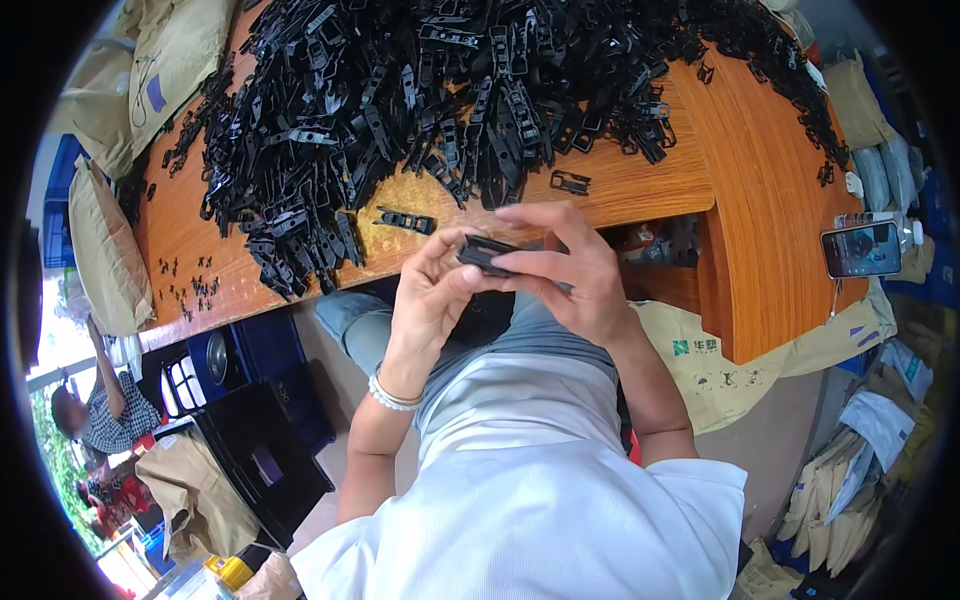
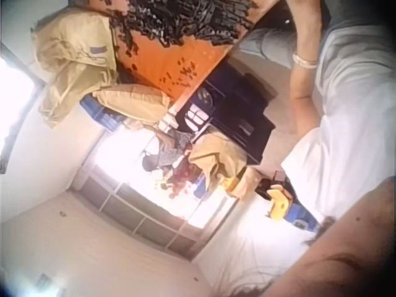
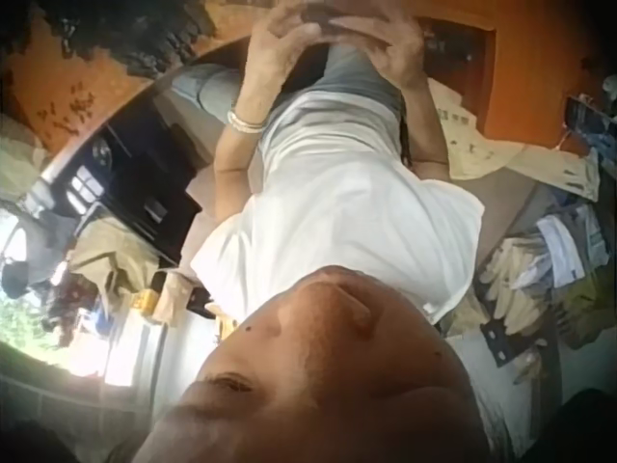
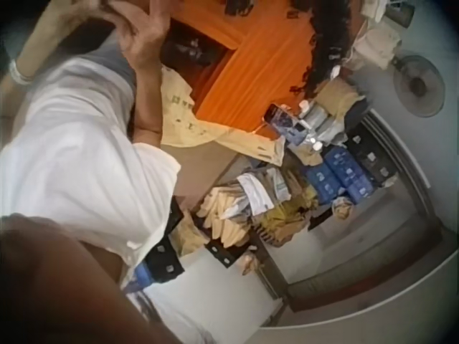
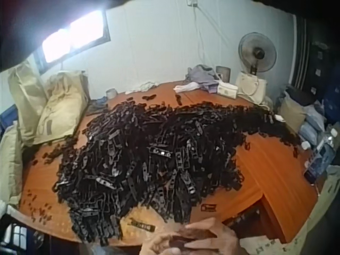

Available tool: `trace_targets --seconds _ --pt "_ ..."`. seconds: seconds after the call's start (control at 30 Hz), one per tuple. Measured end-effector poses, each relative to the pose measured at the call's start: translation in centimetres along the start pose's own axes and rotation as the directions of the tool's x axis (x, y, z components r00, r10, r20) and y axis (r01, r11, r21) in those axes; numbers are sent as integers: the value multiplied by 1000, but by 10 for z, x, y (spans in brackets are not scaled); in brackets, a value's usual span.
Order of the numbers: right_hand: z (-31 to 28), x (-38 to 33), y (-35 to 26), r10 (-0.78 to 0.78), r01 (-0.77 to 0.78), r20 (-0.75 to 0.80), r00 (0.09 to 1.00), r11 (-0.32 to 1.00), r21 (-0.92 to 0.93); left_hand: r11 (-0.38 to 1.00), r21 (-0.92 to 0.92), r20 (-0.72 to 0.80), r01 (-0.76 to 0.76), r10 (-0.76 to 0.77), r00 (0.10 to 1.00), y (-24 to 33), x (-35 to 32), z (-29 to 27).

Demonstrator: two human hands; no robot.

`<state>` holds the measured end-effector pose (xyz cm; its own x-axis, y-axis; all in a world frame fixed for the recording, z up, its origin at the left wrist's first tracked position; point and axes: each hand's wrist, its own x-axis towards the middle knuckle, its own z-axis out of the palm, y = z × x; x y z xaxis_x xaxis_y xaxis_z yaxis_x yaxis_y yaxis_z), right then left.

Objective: The person is manually assembling small black plastic components by joining multiple parts together at a workbench.

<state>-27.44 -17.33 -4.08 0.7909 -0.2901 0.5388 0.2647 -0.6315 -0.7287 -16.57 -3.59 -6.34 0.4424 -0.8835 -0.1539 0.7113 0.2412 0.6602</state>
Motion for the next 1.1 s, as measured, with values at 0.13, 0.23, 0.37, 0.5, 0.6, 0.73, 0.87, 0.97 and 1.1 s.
trace_targets --seconds 0.13,0.23,0.37,0.5,0.6,0.73,0.87,0.97,1.1 --pt "-2 -13 7 103 -79 -182 978 988 135 515 854 -23 -82 194 981 22 -8 -5" --pt "9 -17 1 381 -274 -211 900 872 406 -449 893 280 -47 471 836 31 2 -30" --pt "22 -6 -3 484 -371 -208 850 830 417 -497 859 391 -126 475 788 35 4 -43" --pt "30 -6 -5 606 -444 -68 792 650 616 531 826 -80 -192 447 891 33 -11 -25" --pt "35 -3 -7 678 -499 18 735 523 691 707 685 -67 -174 299 952 32 -13 -18" --pt "36 0 -11 679 -513 4 734 552 658 706 684 -43 -185 292 955 31 -14 -19" --pt "33 0 -7 708 -545 69 703 473 692 768 626 -84 -135 238 968 31 -9 -21" --pt "34 -4 -3 722 -549 101 685 419 723 770 629 -86 -108 207 975 30 -9 -22" --pt "36 -1 -11 731 -598 75 678 489 635 668 729 -61 -147 277 959 24 -10 -21"
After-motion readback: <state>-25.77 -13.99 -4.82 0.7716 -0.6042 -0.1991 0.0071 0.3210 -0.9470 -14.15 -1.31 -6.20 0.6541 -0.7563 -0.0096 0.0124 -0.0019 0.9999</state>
